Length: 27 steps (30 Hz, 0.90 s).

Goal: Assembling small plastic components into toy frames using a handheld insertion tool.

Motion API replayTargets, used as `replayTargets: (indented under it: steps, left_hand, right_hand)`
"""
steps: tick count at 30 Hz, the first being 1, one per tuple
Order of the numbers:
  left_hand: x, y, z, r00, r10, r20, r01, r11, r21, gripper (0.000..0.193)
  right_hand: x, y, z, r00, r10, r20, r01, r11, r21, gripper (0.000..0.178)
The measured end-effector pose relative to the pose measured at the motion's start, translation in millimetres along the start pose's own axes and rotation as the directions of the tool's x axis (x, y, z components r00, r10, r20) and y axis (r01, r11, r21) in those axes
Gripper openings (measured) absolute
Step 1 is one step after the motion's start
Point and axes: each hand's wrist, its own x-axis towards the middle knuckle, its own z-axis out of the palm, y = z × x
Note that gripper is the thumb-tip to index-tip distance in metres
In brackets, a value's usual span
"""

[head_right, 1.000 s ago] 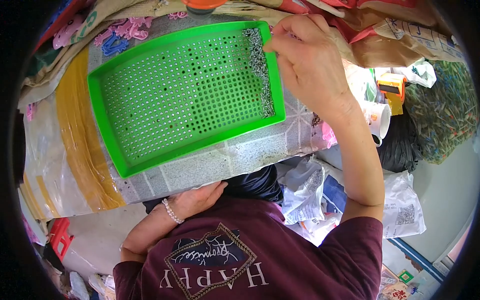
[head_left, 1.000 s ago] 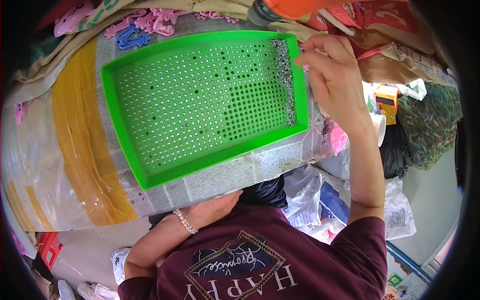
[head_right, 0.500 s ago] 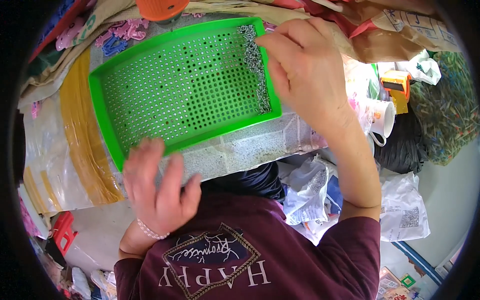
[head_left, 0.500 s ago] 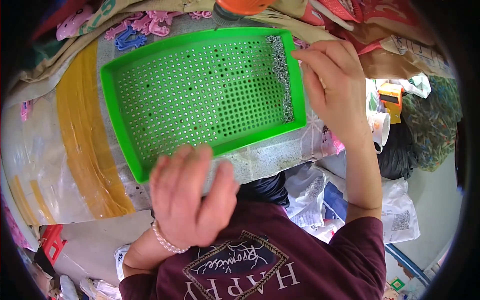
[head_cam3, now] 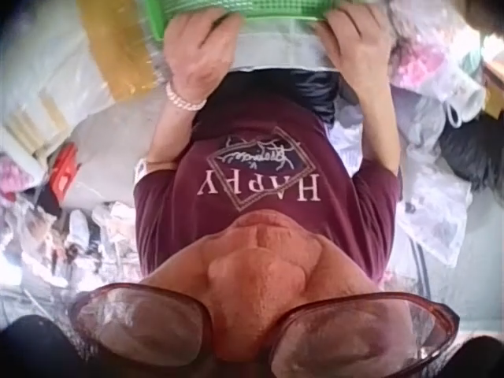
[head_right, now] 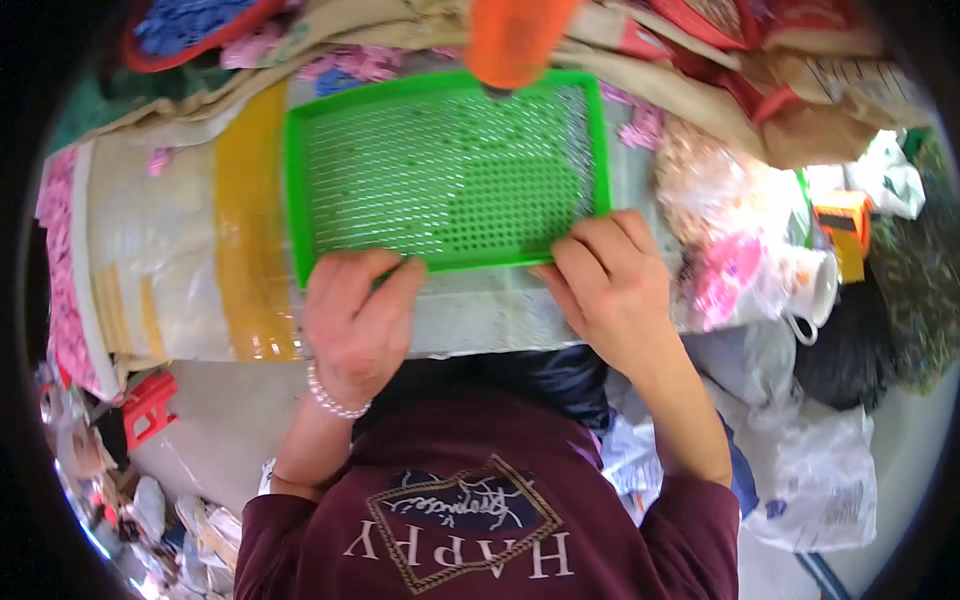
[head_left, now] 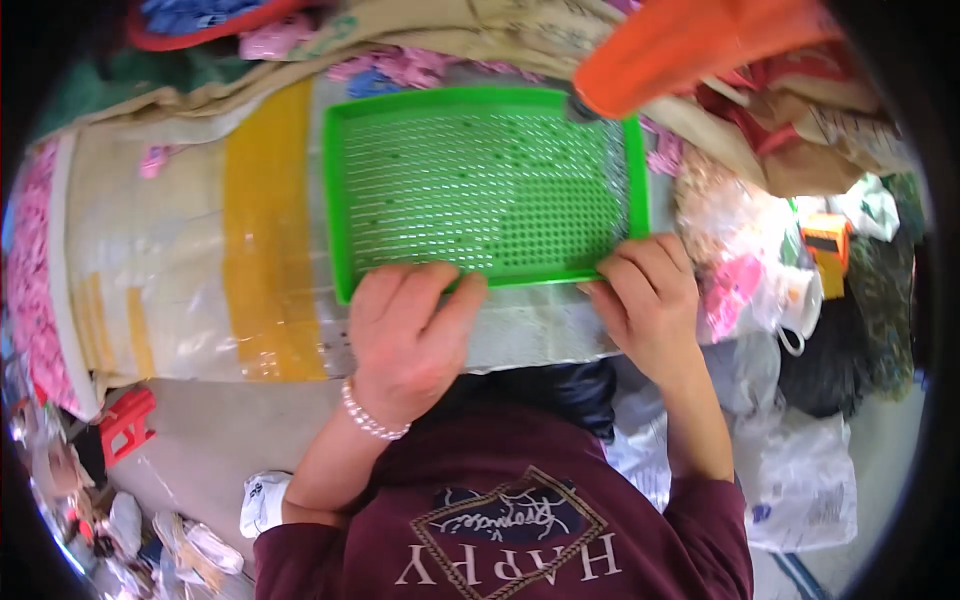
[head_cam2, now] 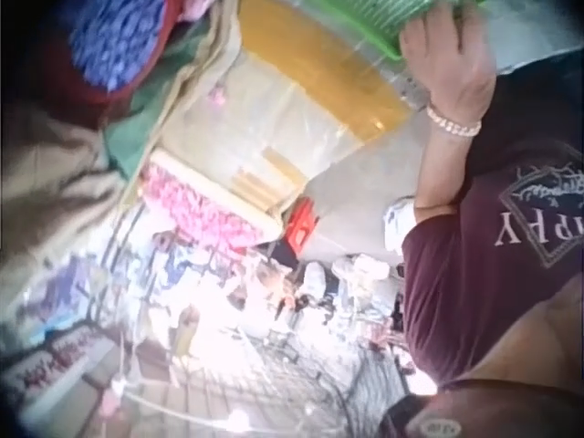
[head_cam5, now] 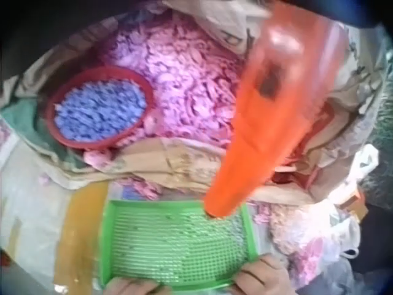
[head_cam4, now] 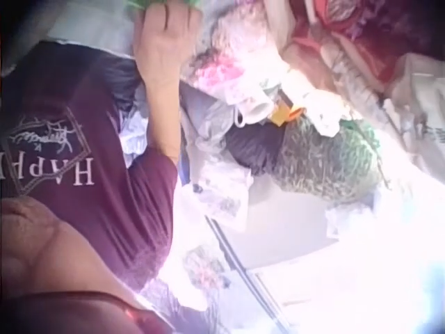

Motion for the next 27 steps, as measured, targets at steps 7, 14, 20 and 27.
replayTargets:
  steps: [7,14,20,27]
  left_hand:
    - [-1.8,-1.5,-5.2,0.999,-0.036,-0.025,0.036,0.999,-0.01,0.023]
    - [1.9,2.0,-3.4,0.996,-0.022,-0.085,0.016,0.998,-0.062,0.022]
    - [-7.1,8.9,1.0,0.991,0.038,-0.131,-0.037,0.999,0.009,0.021]
    - [23.4,21.0,-34.2,0.987,-0.111,0.117,0.105,0.993,0.058,0.027]
  right_hand:
    - [-2.0,-14.7,14.9,0.989,0.077,-0.125,-0.07,0.996,0.056,0.022]
    - [-8.7,-11.4,26.7,0.953,0.068,-0.296,-0.028,0.99,0.137,0.024]
    - [-14.6,-4.5,25.9,0.936,0.008,-0.353,0.072,0.974,0.214,0.025]
    - [-18.2,-4.0,23.0,0.937,0.019,-0.348,0.066,0.97,0.232,0.022]
